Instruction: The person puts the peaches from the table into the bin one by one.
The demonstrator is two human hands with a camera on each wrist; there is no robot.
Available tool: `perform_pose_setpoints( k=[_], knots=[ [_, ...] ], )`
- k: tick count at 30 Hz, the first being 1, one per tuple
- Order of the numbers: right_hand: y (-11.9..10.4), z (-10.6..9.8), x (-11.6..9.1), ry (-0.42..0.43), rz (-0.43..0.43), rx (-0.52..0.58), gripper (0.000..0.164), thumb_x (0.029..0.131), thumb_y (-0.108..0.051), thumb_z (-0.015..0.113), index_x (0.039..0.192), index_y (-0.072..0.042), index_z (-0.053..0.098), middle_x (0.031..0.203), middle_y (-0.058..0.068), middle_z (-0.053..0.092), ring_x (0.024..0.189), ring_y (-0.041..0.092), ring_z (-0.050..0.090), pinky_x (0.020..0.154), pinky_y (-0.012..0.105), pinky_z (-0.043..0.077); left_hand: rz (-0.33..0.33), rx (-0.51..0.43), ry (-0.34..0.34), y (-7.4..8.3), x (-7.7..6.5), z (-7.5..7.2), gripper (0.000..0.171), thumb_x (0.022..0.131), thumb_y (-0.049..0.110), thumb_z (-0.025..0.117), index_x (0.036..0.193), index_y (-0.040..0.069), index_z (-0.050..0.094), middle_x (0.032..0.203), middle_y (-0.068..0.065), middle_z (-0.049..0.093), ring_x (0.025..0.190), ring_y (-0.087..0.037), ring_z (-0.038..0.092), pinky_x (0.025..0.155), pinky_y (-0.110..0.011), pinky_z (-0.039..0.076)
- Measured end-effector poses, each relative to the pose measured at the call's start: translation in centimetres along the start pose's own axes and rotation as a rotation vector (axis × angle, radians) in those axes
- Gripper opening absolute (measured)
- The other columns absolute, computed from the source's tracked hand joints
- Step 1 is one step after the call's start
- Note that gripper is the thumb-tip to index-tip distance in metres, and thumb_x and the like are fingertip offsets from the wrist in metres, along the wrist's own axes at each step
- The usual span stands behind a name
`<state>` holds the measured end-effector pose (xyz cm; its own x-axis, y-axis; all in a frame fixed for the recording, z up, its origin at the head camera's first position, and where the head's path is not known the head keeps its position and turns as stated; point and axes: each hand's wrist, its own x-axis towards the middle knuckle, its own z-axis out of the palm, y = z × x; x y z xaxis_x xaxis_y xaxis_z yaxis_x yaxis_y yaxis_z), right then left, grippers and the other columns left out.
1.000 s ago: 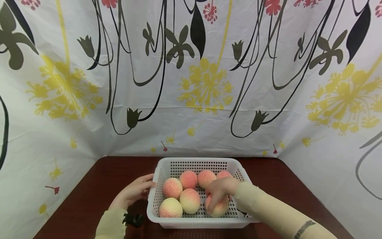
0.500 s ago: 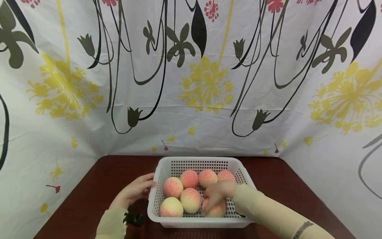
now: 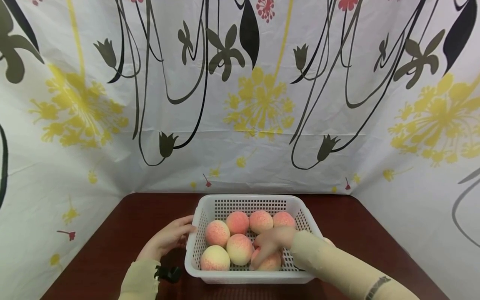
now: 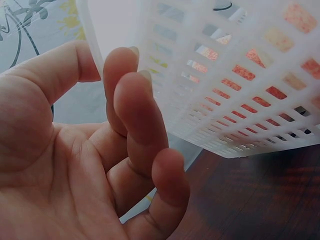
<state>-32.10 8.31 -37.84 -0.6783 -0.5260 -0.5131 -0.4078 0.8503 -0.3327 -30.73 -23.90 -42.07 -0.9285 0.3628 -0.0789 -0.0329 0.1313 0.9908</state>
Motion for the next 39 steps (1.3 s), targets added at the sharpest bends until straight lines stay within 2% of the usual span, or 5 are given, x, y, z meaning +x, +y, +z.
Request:
perform_pose_setpoints(
  k=[14, 21, 30, 36, 39],
  knots=[
    [-0.3, -0.2, -0.3, -0.052, 0.009, 0.046, 0.037, 0.077, -0.044, 0.074, 0.101, -0.019, 0.061, 0.107, -0.004, 0.058, 0.065, 0.016, 0.064, 0.052, 0.037, 0.054, 0.024, 0.007, -0.008, 0.0, -0.1, 0.0, 0.059, 0.096, 0.017, 0.053, 0.147, -0.004, 0.032, 0.093, -0.011, 0.063, 0.061, -0.014, 0.050, 0.059, -0.031, 0.047],
    [0.1, -0.3, -0.3, -0.053, -0.008, 0.069, 0.044, 0.078, -0.047, 0.074, 0.108, -0.018, 0.062, 0.111, -0.004, 0.058, 0.076, 0.010, 0.062, 0.054, 0.037, 0.055, 0.026, 0.004, -0.014, 0.0, 0.0, 0.0, 0.059, 0.096, 0.016, 0.053, 0.147, -0.004, 0.032, 0.093, -0.011, 0.062, 0.060, -0.013, 0.049, 0.059, -0.031, 0.047],
    [0.5, -0.5, -0.3, 0.036, -0.063, -0.028, 0.039, 0.082, -0.057, 0.065, 0.091, -0.019, 0.063, 0.088, -0.005, 0.059, 0.070, 0.009, 0.058, 0.059, 0.033, 0.052, 0.034, 0.002, -0.018, -0.1, 0.0, -0.1, 0.059, 0.096, 0.016, 0.053, 0.147, -0.004, 0.031, 0.091, -0.011, 0.062, 0.059, -0.012, 0.048, 0.057, -0.031, 0.047],
    [1.1, -1.7, -1.2, 0.031, -0.071, 0.074, 0.042, 0.086, -0.056, 0.063, 0.101, -0.017, 0.063, 0.095, -0.004, 0.059, 0.071, 0.014, 0.063, 0.065, 0.032, 0.053, 0.038, 0.007, -0.023, -0.1, 0.0, 0.0, 0.058, 0.096, 0.016, 0.052, 0.147, -0.005, 0.032, 0.090, -0.010, 0.062, 0.059, -0.012, 0.049, 0.057, -0.030, 0.047],
    [1.8, -2.7, -2.1, 0.078, -0.086, 0.072, 0.042, 0.088, -0.056, 0.060, 0.106, -0.019, 0.065, 0.095, -0.003, 0.061, 0.072, 0.016, 0.064, 0.069, 0.034, 0.052, 0.034, 0.004, -0.023, -0.1, -0.1, 0.0, 0.058, 0.097, 0.016, 0.053, 0.147, -0.005, 0.032, 0.090, -0.009, 0.062, 0.059, -0.012, 0.048, 0.058, -0.030, 0.047]
  ],
)
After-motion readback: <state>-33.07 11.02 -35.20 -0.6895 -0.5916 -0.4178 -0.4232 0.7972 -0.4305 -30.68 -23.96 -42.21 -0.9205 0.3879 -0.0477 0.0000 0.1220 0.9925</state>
